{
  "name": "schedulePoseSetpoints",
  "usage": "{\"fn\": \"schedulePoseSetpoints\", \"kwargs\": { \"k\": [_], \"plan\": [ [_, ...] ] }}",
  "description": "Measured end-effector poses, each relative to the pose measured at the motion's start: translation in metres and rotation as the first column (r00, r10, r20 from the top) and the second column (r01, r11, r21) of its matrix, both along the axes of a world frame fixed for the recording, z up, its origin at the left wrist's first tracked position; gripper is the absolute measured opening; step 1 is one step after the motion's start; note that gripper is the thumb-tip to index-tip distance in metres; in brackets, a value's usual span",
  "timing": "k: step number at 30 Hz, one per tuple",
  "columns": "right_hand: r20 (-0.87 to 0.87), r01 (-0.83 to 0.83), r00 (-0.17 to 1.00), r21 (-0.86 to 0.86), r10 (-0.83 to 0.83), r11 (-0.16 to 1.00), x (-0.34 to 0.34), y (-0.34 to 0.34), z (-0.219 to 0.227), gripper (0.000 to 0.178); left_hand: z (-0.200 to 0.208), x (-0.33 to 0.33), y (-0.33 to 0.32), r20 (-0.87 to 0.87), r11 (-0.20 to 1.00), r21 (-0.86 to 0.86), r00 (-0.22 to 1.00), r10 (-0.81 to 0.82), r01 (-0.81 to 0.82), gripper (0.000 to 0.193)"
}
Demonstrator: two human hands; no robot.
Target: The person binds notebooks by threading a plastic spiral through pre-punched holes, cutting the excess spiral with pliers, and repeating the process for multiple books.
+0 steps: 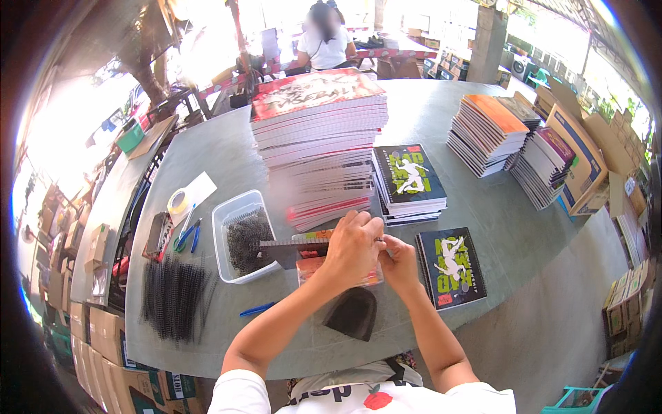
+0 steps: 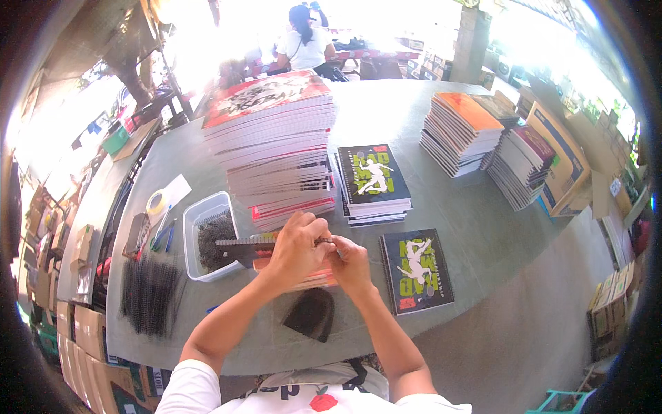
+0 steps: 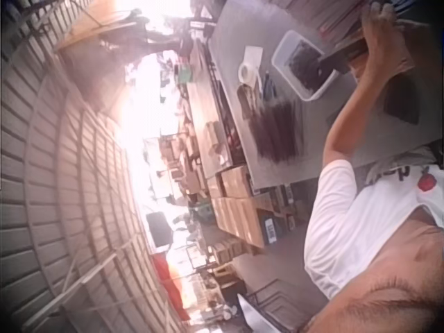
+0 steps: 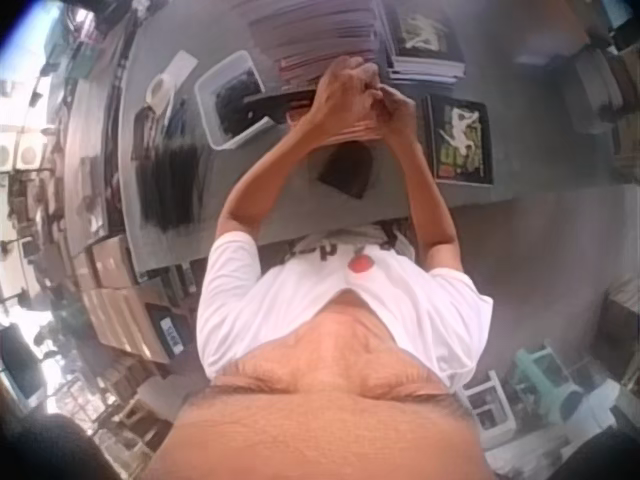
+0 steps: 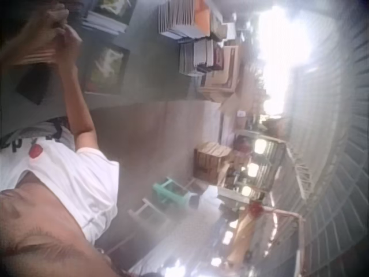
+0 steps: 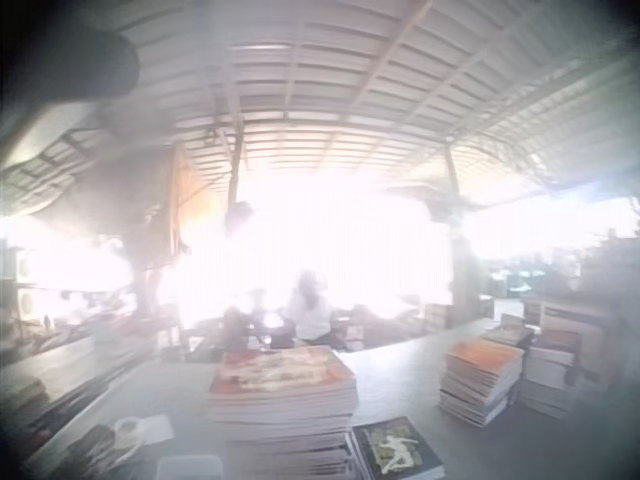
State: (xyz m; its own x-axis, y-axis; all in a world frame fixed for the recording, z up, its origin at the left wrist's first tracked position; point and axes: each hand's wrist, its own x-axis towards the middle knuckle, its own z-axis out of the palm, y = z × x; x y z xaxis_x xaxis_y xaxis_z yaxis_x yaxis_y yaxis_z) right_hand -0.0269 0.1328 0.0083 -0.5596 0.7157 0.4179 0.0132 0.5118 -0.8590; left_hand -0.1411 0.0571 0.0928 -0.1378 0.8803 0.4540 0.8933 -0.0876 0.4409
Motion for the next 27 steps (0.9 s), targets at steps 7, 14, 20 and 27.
{"fn": "schedulePoseSetpoints", "kwargs": {
  "k": [7,14,20,27],
  "plan": [
    [-0.013,0.184,0.981,0.395,-0.195,0.9,0.007,0.005,0.061,0.043,-0.035,-0.047,-0.114,-0.116,0.988,-0.153,0.993,0.016,-0.033,0.044],
    [0.256,-0.212,0.966,0.677,0.044,0.704,-0.074,-0.026,0.088,0.04,-0.077,-0.092,-0.196,-0.209,0.73,-0.607,0.949,0.237,-0.315,0.045],
    [0.405,-0.54,0.822,0.335,0.4,0.772,-0.131,-0.055,0.096,0.027,-0.057,-0.095,-0.185,0.223,0.801,-0.517,0.856,0.467,-0.302,0.034],
    [0.38,-0.597,0.763,0.106,0.523,0.795,-0.137,-0.063,0.102,0.029,-0.04,-0.102,-0.159,0.792,0.944,-0.321,0.525,0.311,-0.076,0.034]
  ]
}}
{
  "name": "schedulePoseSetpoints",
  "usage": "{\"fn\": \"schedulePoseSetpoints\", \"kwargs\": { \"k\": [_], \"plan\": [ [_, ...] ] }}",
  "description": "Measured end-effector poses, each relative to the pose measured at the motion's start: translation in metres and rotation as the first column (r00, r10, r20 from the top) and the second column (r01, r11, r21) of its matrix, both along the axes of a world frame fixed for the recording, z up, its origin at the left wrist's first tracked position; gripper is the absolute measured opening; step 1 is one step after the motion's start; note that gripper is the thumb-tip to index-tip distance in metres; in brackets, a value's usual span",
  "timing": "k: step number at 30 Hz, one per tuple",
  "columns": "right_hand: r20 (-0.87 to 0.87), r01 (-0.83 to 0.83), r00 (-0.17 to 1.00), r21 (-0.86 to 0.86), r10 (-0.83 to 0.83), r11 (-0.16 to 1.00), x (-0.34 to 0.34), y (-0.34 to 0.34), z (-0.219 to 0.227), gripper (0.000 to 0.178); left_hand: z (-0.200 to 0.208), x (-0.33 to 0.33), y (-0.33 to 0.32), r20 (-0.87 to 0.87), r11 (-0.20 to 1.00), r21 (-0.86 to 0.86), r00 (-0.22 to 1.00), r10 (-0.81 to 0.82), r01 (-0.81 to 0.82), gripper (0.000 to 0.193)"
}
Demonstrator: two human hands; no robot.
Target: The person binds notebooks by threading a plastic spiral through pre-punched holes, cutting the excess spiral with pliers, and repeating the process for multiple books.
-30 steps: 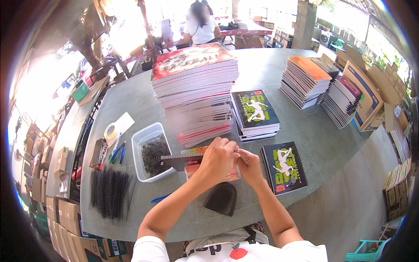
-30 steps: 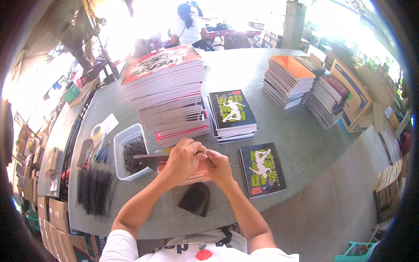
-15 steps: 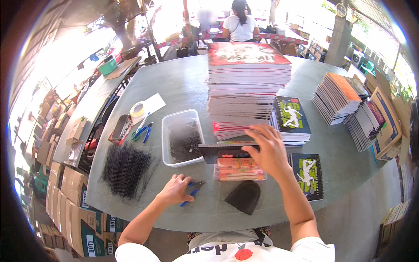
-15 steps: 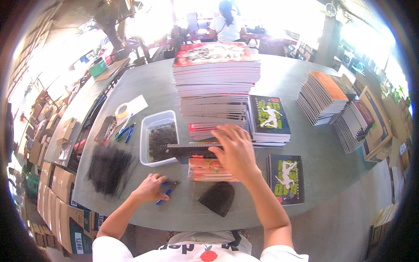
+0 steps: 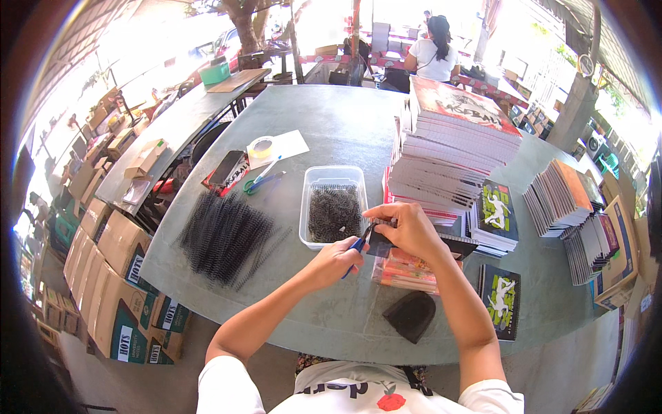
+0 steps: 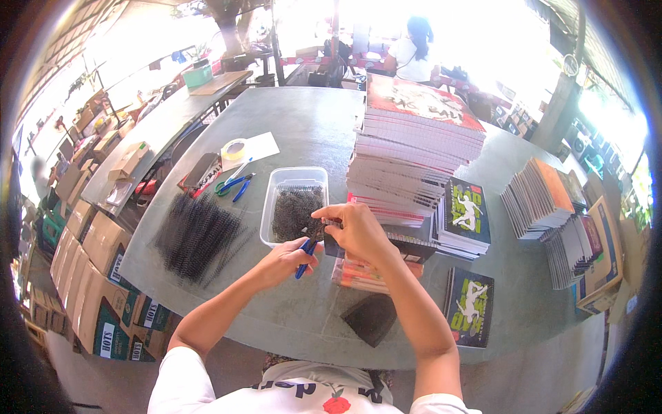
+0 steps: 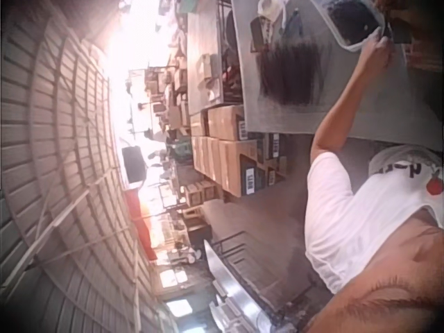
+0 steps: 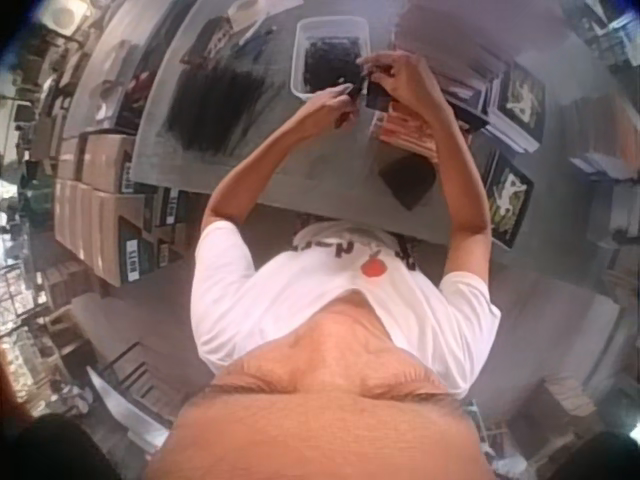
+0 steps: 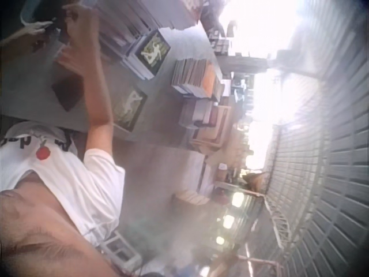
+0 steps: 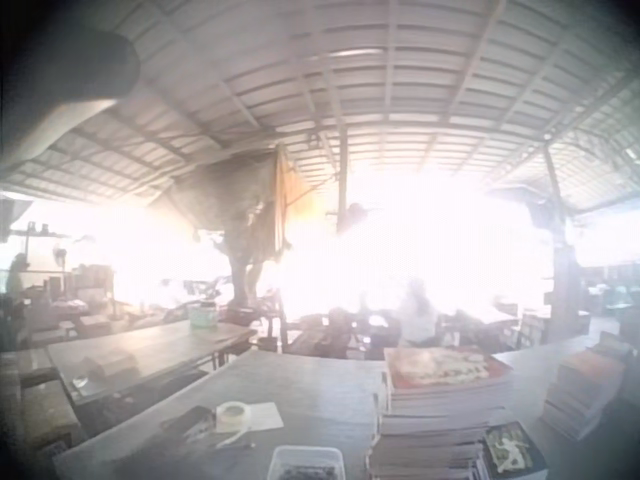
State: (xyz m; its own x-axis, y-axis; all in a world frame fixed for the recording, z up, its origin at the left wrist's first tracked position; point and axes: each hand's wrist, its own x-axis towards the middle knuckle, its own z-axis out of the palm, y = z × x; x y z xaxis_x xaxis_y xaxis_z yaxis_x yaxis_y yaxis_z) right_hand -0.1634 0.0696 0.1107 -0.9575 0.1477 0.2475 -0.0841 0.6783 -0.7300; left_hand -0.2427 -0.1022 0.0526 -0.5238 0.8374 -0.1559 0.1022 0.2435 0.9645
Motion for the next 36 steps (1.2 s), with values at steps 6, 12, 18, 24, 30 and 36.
{"fn": "schedulePoseSetpoints", "kwargs": {
  "k": [6,12,18,24,30,36],
  "plan": [
    [-0.1,-0.137,0.984,0.11,0.148,0.984,-0.007,0.002,-0.007,0.027,0.016,-0.001,0.007,-0.113,0.996,-0.088,0.994,-0.004,-0.006,0.033],
    [-0.088,0.105,0.992,0.143,-0.092,0.984,-0.018,-0.01,-0.014,0.02,0.004,-0.012,-0.005,-0.562,0.978,-0.08,0.819,0.117,-0.195,0.025],
    [-0.138,0.132,0.985,0.201,-0.105,0.971,-0.025,-0.012,-0.024,0.015,0.029,-0.011,-0.01,0.849,0.989,0.128,0.509,-0.145,0.069,0.04],
    [-0.118,0.09,0.991,0.239,-0.063,0.967,-0.032,-0.019,-0.024,0.013,0.012,-0.013,-0.003,-0.367,0.953,-0.226,0.924,0.107,-0.2,0.038],
    [-0.137,0.113,0.987,0.235,-0.082,0.966,-0.037,-0.016,-0.026,0.01,-0.01,-0.022,-0.016,0.562,0.988,0.101,0.813,-0.153,0.116,0.049],
    [-0.104,0.11,0.991,0.248,-0.086,0.963,-0.033,-0.017,-0.021,0.014,-0.005,-0.027,-0.015,0.752,0.921,0.364,0.539,-0.378,0.139,0.053]
  ]
}}
